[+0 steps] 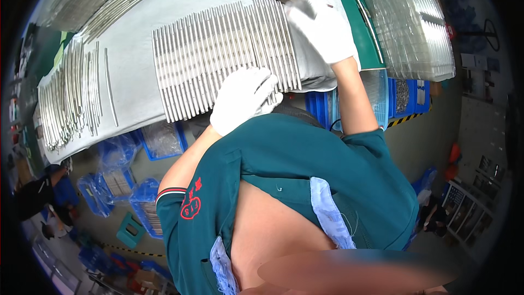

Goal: Sanding and polishing the ends of a row of metal rods using a sanding block.

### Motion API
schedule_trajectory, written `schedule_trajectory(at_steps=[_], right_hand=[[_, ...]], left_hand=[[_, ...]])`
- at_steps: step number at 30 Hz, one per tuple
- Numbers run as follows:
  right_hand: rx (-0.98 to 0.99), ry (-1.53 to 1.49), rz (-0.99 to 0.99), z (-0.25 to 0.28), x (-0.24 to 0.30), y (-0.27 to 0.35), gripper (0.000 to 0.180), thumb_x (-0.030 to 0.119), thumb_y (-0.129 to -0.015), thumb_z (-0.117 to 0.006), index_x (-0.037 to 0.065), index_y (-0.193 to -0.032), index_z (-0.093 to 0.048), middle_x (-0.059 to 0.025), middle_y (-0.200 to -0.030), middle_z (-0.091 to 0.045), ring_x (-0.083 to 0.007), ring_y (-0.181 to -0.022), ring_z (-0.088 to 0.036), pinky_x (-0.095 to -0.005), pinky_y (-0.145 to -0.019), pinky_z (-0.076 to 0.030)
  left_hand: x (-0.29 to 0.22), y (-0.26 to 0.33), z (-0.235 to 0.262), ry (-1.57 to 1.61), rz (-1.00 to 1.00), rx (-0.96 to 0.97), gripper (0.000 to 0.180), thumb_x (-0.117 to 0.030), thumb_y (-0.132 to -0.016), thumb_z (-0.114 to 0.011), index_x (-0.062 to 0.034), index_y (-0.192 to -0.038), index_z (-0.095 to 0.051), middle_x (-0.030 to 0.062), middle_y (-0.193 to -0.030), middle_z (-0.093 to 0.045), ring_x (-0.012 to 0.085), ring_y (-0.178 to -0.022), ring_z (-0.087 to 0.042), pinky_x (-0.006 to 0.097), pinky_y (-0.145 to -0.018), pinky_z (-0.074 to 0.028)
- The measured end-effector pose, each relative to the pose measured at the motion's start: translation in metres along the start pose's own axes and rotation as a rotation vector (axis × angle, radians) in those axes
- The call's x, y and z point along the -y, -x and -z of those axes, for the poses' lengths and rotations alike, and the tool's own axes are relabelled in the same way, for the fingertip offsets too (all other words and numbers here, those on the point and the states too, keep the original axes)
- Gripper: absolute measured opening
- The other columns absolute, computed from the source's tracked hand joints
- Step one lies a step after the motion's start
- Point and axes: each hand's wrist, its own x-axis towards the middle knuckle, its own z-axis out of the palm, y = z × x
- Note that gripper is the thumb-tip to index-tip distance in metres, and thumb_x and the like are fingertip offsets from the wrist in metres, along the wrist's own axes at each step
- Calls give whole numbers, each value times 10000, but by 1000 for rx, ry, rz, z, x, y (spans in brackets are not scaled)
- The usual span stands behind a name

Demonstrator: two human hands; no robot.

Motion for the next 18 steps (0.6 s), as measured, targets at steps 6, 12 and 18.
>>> schedule_trajectory(at_steps=[6,12,18], right_hand=[[569,-100,-286,-16,27,42,694,412,-862,-638,254,-1485,-376,-93,-859,-674,-239,-805,-627,-336,-765,-492],[552,-169,-237,-23,31,40,775,422,-855,-655,140,-1501,-333,-95,-904,-668,-253,-851,-635,-338,-798,-490],[581,-448,-471,4,25,35,680,326,-853,-665,79,-1438,-420,-77,-1004,-651,-149,-853,-606,-271,-776,-490]], left_hand=[[-3,-1,-3,65,-20,-181,319,-237,-782,-740,-54,-1026,-647,112,-970,-619,299,-862,-621,404,-739,-510],[-3,-1,-5,110,-14,-222,307,-190,-770,-756,-46,-1019,-650,121,-962,-630,302,-832,-627,404,-721,-517],[-1,-5,-3,141,-3,-195,401,-204,-749,-768,-35,-1077,-609,119,-902,-639,313,-813,-636,410,-715,-515]])
